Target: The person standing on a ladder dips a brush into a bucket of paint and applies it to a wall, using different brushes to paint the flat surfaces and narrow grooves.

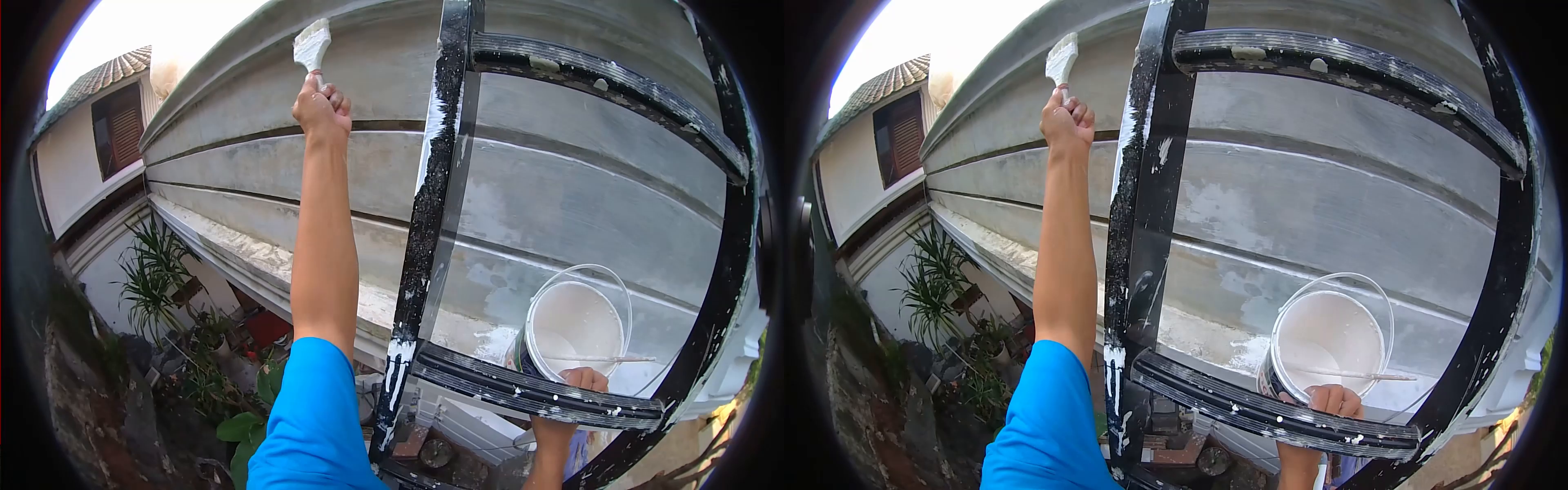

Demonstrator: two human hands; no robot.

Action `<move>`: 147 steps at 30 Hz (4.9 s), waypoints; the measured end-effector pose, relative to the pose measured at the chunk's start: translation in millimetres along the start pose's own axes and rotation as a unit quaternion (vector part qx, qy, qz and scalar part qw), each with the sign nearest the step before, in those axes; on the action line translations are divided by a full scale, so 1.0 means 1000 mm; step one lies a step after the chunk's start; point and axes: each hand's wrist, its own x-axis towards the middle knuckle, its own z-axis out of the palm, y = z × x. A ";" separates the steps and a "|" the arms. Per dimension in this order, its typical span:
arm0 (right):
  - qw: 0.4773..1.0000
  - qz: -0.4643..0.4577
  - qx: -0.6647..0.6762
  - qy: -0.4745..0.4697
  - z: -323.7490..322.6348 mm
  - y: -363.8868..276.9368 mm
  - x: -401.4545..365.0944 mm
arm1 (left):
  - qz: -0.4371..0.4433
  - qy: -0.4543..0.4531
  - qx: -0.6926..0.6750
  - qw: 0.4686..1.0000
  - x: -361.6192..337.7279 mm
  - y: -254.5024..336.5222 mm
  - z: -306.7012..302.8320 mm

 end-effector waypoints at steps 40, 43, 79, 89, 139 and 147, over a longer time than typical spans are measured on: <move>1.000 0.009 0.011 -0.007 -0.006 0.002 0.001 | 0.014 -0.051 -0.045 0.998 0.045 -0.098 0.027; 1.000 0.016 0.013 -0.017 -0.010 0.000 0.002 | -0.016 -0.190 -0.063 0.980 -0.016 -0.131 0.045; 1.000 -0.021 0.015 0.012 0.003 0.005 -0.001 | -0.037 -0.242 0.102 0.964 -0.098 -0.087 0.083; 1.000 -0.001 -0.001 0.007 0.002 -0.002 0.004 | 0.033 0.060 0.103 0.992 0.028 0.019 -0.035; 1.000 0.029 -0.002 -0.012 -0.001 -0.002 0.002 | 0.328 0.029 0.536 0.777 0.016 -0.020 -0.010; 0.999 -0.003 -0.021 -0.024 -0.005 0.000 0.004 | 0.428 -0.193 0.404 0.785 -0.115 -0.149 0.102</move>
